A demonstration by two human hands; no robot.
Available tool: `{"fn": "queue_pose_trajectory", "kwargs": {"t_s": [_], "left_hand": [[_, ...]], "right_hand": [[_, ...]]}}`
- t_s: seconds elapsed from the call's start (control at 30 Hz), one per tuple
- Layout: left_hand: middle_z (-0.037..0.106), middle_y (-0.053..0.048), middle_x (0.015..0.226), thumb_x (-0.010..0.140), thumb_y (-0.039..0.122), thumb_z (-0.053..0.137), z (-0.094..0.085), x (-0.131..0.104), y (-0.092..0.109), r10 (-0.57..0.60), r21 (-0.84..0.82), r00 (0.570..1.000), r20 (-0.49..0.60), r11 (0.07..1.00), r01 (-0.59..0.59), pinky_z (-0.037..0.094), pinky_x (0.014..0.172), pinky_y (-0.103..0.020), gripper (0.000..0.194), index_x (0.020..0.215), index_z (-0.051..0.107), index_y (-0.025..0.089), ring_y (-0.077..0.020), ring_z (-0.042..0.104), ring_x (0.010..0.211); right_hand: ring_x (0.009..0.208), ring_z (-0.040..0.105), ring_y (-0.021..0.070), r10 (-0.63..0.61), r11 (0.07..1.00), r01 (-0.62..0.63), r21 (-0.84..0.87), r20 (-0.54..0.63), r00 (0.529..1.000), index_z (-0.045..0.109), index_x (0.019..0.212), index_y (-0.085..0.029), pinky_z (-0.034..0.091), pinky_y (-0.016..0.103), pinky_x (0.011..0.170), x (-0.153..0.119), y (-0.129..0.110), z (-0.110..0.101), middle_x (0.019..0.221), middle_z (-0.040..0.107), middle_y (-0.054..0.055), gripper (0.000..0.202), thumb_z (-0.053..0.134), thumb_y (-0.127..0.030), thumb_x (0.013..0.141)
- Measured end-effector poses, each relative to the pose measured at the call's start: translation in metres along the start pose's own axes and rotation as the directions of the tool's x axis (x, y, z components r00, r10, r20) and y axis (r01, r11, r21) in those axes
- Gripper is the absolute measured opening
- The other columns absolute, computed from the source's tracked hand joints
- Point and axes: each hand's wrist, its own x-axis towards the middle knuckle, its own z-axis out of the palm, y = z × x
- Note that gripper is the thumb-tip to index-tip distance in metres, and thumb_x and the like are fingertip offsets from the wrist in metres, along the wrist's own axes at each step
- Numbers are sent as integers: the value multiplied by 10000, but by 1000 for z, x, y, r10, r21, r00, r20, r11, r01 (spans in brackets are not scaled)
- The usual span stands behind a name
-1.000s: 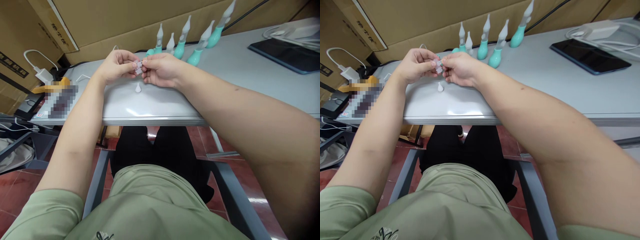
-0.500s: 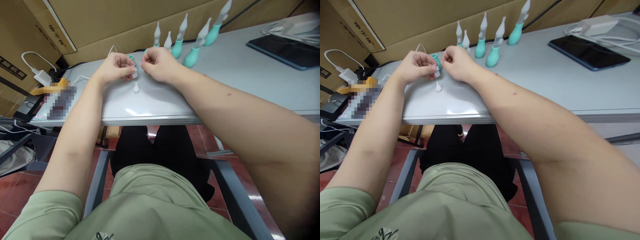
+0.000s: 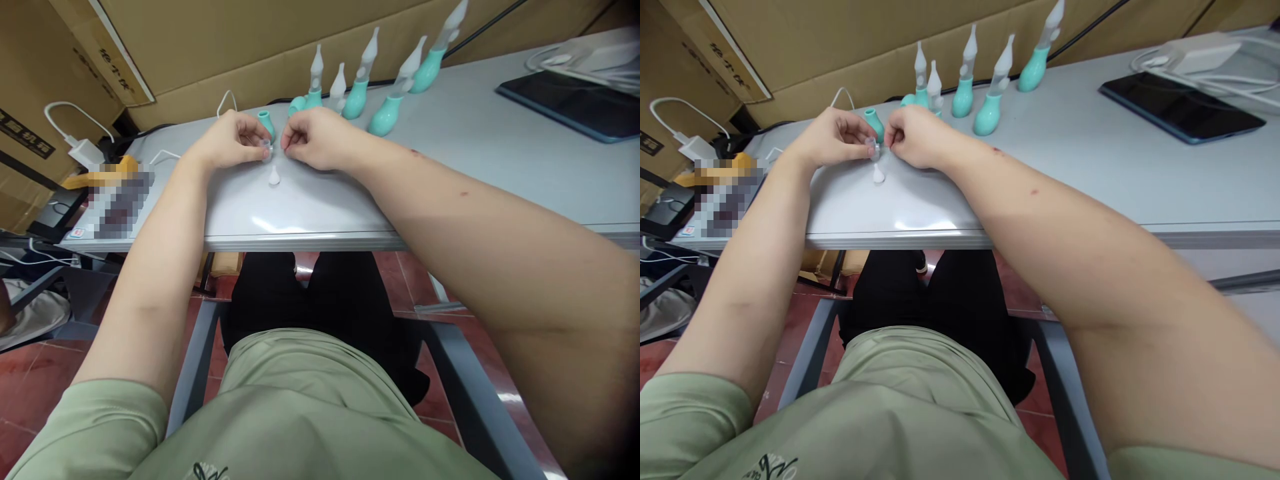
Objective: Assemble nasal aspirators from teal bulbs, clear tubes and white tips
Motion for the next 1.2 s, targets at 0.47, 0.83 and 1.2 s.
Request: {"fn": "queue_pose_trajectory", "kwargs": {"t_s": [0.47,0.83,1.2], "left_hand": [[889,8,966,824,481,819,9,-9,24,104,9,923,-370,994,-109,673,949,-529,45,826,864,477,-296,713,823],[911,-23,1053,752,455,1040,12,-22,45,93,-310,996,11,947,-86,734,902,-413,540,1266,1028,289,-257,890,962],[941,-28,1094,826,323,1067,23,-11,30,156,-312,985,-71,935,-171,725,830,-396,246,1065,1018,287,-272,912,1033]], "right_hand": [[914,685,291,-218,932,162,323,144,965,950,939,-302,523,439,774,-12,-6,10,891,798,64,224,1072,-480,876],[931,774,281,90,715,-94,693,42,995,582,1130,-365,536,493,943,-3,-6,4,863,808,-5,840,1184,-598,592],[984,698,266,94,683,-156,714,125,988,592,1077,-328,499,471,954,-6,-10,6,921,742,28,816,1177,-757,704]]}}
